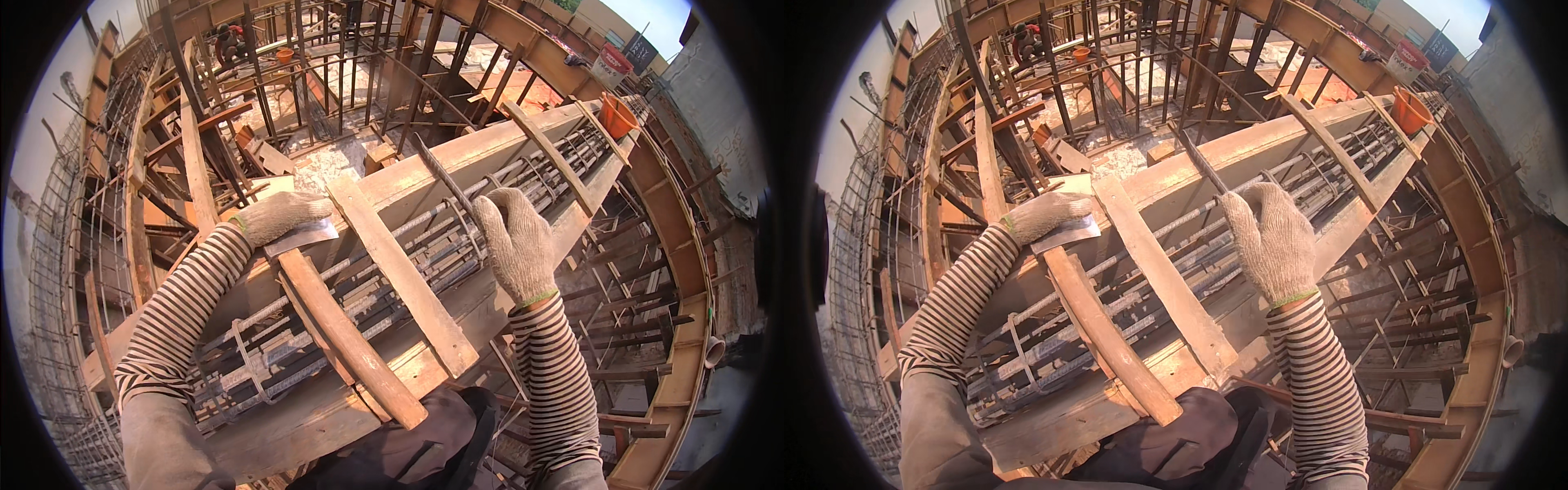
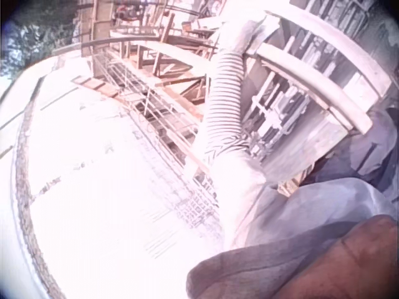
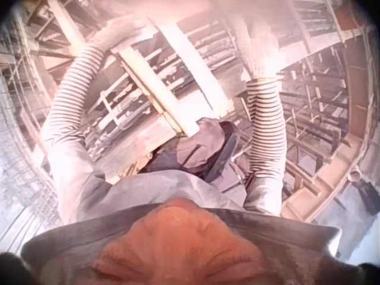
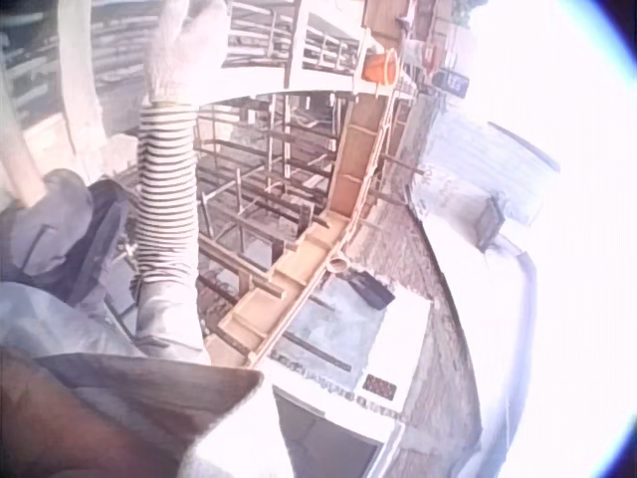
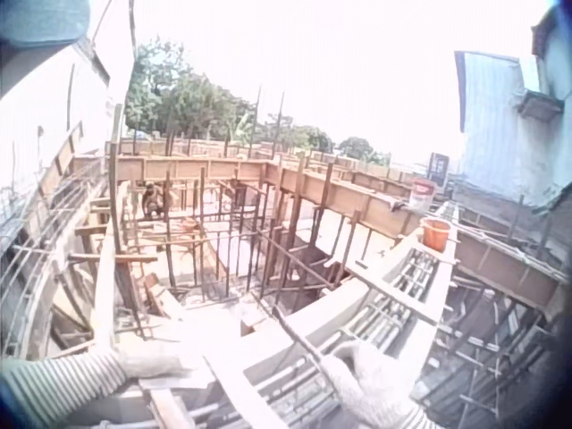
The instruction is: The person is positioning wooden support slats over a rebar cage and securing them by hammering nails and tying steel wire with pliers.
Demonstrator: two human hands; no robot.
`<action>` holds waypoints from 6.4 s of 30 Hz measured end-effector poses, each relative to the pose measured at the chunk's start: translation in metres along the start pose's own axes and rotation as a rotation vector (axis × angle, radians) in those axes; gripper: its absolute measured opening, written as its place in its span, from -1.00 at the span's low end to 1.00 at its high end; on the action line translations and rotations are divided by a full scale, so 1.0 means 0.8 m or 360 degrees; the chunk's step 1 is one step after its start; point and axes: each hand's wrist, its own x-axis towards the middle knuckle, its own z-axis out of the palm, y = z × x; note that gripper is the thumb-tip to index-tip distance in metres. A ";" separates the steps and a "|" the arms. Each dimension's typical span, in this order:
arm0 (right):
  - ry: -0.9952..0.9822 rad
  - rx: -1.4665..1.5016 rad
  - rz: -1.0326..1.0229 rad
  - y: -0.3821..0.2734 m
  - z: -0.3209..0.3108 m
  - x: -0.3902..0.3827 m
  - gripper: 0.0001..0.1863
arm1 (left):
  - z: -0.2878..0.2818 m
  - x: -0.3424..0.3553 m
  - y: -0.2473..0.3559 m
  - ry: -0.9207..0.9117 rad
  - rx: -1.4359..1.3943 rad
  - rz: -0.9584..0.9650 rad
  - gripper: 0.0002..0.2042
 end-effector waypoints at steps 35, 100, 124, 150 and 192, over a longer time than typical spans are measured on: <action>-0.0103 -0.0212 0.2293 0.273 -0.072 0.142 0.11 | 0.034 0.019 -0.042 0.0343 -0.0640 -0.1170 -0.44; -0.0958 -0.0339 0.1285 0.989 -0.308 0.644 -0.03 | 0.208 0.853 0.562 0.0430 0.0699 -0.0928 -0.48; -0.0861 0.0563 0.1306 1.045 -0.319 0.616 -0.43 | 0.215 0.833 0.494 0.0391 0.0899 -0.1104 -0.30; -0.1456 0.0336 0.0510 1.126 -0.390 0.630 -0.29 | 0.318 1.171 0.788 0.0880 0.1005 -0.1567 -0.26; -0.0604 -0.0468 0.1904 1.742 -0.572 0.986 -0.16 | 0.464 2.129 1.251 0.0313 0.0488 -0.0845 -0.36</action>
